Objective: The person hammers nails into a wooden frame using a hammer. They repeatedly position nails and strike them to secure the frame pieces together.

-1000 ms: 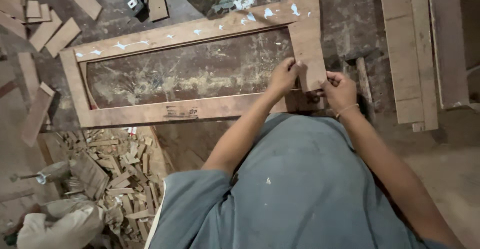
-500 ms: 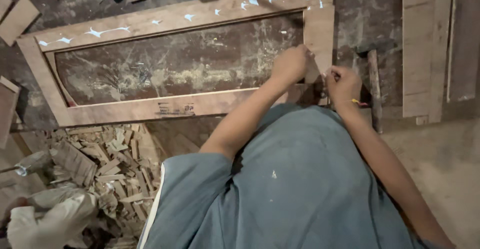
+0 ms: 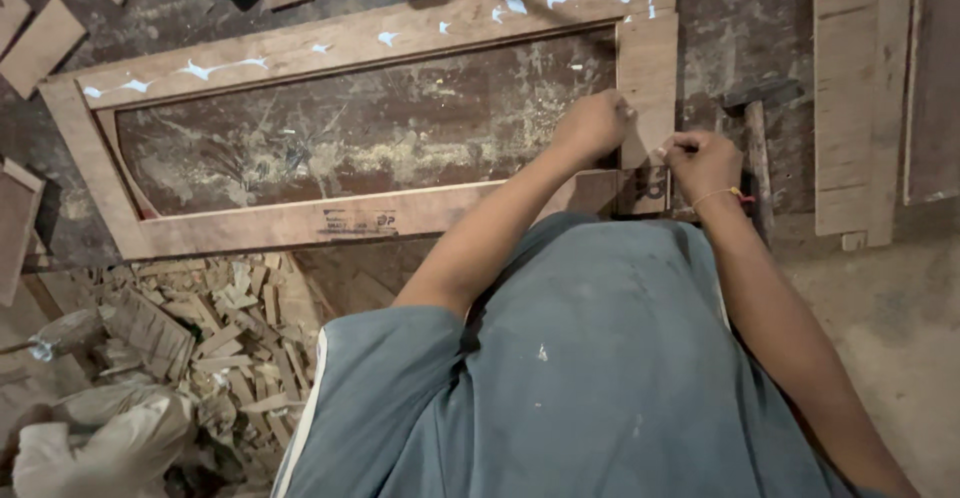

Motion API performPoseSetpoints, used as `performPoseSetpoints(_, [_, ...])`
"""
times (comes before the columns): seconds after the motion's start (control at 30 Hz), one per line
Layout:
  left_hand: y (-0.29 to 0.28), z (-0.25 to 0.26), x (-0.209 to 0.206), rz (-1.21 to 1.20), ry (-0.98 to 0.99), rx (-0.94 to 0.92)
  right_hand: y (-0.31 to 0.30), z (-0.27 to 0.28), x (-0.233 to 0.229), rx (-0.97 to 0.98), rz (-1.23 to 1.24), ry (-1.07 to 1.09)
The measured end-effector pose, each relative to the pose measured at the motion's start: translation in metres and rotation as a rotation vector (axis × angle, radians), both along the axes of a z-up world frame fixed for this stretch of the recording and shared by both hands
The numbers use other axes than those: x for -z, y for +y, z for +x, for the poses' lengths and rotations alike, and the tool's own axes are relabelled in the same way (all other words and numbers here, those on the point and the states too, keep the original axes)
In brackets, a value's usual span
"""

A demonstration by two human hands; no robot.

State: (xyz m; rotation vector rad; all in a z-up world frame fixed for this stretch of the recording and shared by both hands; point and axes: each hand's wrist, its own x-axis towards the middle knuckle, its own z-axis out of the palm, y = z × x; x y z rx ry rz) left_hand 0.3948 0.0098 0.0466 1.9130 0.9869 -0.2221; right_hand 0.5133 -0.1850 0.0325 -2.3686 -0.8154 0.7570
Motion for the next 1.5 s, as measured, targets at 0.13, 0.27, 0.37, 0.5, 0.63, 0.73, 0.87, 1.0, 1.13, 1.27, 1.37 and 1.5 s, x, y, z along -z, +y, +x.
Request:
performPoseSetpoints(0.13, [-0.001, -0.013, 0.065, 0.032, -0.182, -0.040, 0.004, 0.003, -0.006, -0.053, 0.003, -0.079])
performPoseSetpoints(0.27, [0.003, -0.029, 0.109, -0.690, -0.548, -0.455, 0.004, 0.005, -0.003, -0.120, 0.010, -0.119])
performPoseSetpoints(0.37, [0.009, -0.037, 0.085, -0.927, -0.607, -0.601, 0.005, 0.005, -0.002, -0.101, 0.002, -0.089])
performPoseSetpoints(0.5, [0.011, -0.032, 0.044, -0.987, -0.603, -0.605, 0.006, 0.002, -0.009, -0.032, -0.011, -0.013])
performPoseSetpoints(0.63, [0.007, -0.028, 0.023, -1.242, -0.739, -0.600, -0.011, -0.003, -0.020, -0.054, 0.136, -0.116])
performPoseSetpoints(0.73, [0.005, -0.031, 0.015, -1.343, -0.776, -0.651, -0.050, -0.004, -0.032, 0.102, 0.045, -0.119])
performPoseSetpoints(0.87, [0.006, -0.029, 0.017, -1.282, -0.760, -0.531, -0.104, -0.007, -0.030, 0.078, -0.107, -0.568])
performPoseSetpoints(1.0, [0.006, -0.018, 0.012, -0.964, -0.596, -0.300, -0.134, -0.001, -0.018, 0.034, -0.059, -0.525])
performPoseSetpoints(1.13, [-0.004, -0.007, -0.005, -0.851, -0.516, -0.171, -0.135, 0.008, -0.036, 0.153, 0.001, 0.039])
performPoseSetpoints(1.27, [-0.014, 0.013, -0.005, -0.587, -0.453, -0.018, -0.154, -0.018, -0.068, 0.165, 0.061, -0.106])
performPoseSetpoints(1.37, [-0.016, 0.020, -0.002, -0.076, -0.527, 0.348, -0.167, -0.035, -0.075, 0.199, -0.060, -0.015])
performPoseSetpoints(1.5, [-0.022, 0.029, 0.000, 0.065, -0.618, 0.514, -0.171, -0.050, -0.062, 0.174, -0.113, -0.007])
